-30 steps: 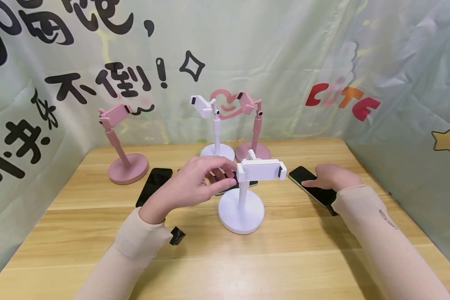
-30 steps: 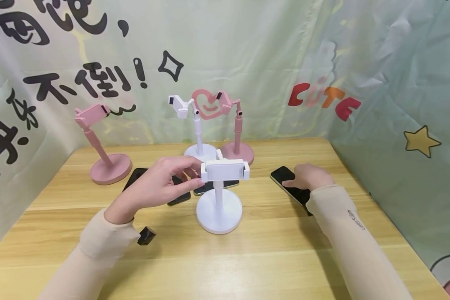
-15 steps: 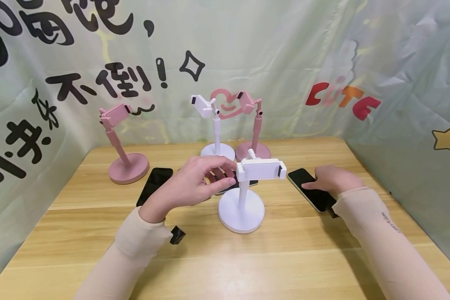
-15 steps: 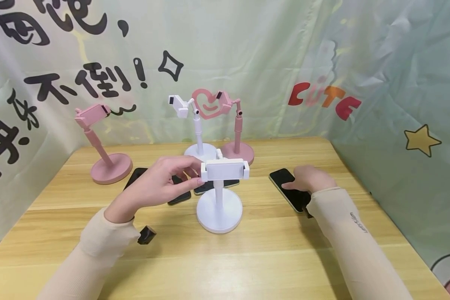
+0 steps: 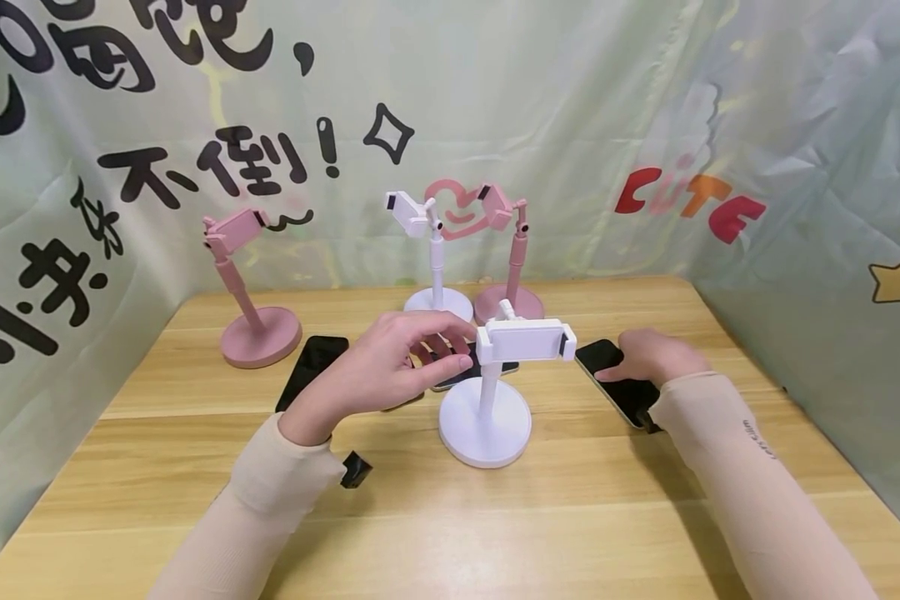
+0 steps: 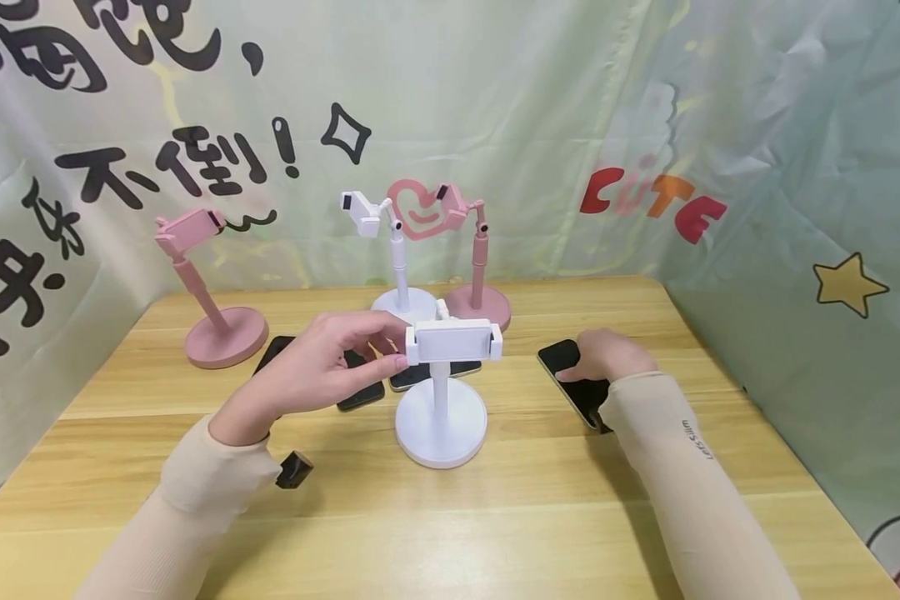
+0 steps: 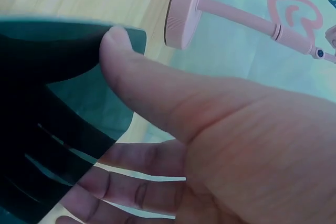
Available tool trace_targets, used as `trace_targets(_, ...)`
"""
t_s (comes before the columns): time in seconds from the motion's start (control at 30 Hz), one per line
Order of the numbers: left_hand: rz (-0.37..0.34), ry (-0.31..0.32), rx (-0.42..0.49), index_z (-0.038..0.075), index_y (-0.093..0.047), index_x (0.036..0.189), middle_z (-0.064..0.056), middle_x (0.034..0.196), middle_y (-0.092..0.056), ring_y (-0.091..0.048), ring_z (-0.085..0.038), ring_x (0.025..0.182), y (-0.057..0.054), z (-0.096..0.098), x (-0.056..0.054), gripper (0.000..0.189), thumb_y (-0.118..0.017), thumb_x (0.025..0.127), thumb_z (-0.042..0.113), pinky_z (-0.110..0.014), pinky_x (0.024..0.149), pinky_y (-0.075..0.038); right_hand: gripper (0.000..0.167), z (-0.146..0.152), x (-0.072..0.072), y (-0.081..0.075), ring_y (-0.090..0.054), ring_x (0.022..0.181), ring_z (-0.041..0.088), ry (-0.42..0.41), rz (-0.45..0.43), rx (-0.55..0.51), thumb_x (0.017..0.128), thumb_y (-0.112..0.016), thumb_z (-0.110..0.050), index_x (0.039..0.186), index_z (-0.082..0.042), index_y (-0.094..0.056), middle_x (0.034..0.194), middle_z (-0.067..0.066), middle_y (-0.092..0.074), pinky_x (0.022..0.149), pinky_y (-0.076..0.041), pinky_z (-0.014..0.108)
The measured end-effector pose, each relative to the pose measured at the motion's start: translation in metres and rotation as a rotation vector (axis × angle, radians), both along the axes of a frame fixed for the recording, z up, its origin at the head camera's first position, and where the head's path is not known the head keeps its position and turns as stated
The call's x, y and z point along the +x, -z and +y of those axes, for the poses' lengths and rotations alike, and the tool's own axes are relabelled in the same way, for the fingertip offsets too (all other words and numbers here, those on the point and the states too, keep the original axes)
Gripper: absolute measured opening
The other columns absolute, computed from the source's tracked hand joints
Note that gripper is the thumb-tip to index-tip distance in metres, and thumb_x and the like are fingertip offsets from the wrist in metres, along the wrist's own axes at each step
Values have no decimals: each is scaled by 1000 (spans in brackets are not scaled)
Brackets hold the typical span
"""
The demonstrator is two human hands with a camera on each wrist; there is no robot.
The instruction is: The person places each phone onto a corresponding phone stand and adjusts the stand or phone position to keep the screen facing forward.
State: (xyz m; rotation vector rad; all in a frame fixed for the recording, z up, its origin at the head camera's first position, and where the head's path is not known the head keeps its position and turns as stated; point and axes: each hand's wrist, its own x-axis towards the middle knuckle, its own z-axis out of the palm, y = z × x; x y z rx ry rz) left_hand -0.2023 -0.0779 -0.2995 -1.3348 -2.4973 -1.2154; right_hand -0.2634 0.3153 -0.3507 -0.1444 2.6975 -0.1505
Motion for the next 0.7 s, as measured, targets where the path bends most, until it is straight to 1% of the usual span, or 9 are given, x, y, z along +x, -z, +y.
trace_targets(0.1,2,-5,-5,13,-75,121,2,108,-77,-74,-6,90,0,0,-1,19,-74,103,17,-28,76,-63,57,0,0,2,-55,79,25,15,-17,-41,98,-76,-49,104,5,-58,88,12,-58,75,-48,40)
trace_targets(0.2,-1,-9,-7,13,-75,121,2,108,-77,-74,-6,89,1,0,-1,19,-74,103,16,-28,76,-63,59,1,0,5,-56,74,22,30,-28,-101,96,-78,-52,102,3,-56,84,9,-57,70,-46,35)
trace_targets(0.3,-3,-9,-7,13,-75,121,2,107,-78,-74,-6,89,1,0,-1,19,-74,103,16,-28,76,-64,65,4,0,10,-59,73,20,51,-51,-183,94,-80,-53,107,4,-53,88,10,-61,69,-48,32)
trace_targets(0.4,-7,-7,-2,13,-75,122,1,108,-78,-74,-6,89,2,0,-1,19,-74,103,16,-29,77,-64,73,7,-2,15,-65,77,20,75,-88,-255,93,-82,-53,117,8,-49,98,15,-64,72,-53,32)
trace_targets(0.47,-4,-3,3,13,-75,122,0,108,-78,-74,-7,90,2,0,-1,20,-74,103,16,-30,77,-64,72,9,-4,17,-66,79,19,72,-105,-283,93,-82,-53,117,8,-51,98,14,-65,73,-54,31)
trace_targets(0.57,0,0,8,12,-74,123,-1,109,-78,-74,-7,90,1,0,-1,21,-74,103,16,-30,77,-64,63,10,-8,20,-65,74,17,48,-114,-310,94,-82,-51,108,6,-58,90,11,-68,70,-54,30)
trace_targets(0.63,2,1,6,12,-74,123,-1,110,-78,-74,-7,91,1,0,-1,21,-73,103,16,-29,77,-64,58,11,-9,20,-63,71,15,49,-132,-332,95,-81,-49,105,4,-60,85,8,-67,68,-52,29)
trace_targets(0.7,1,-3,3,13,-74,124,0,110,-78,-74,-7,91,0,-1,-1,21,-74,103,16,-28,77,-64,58,11,-9,20,-65,73,15,59,-156,-359,97,-79,-47,110,6,-57,89,9,-67,69,-54,29)
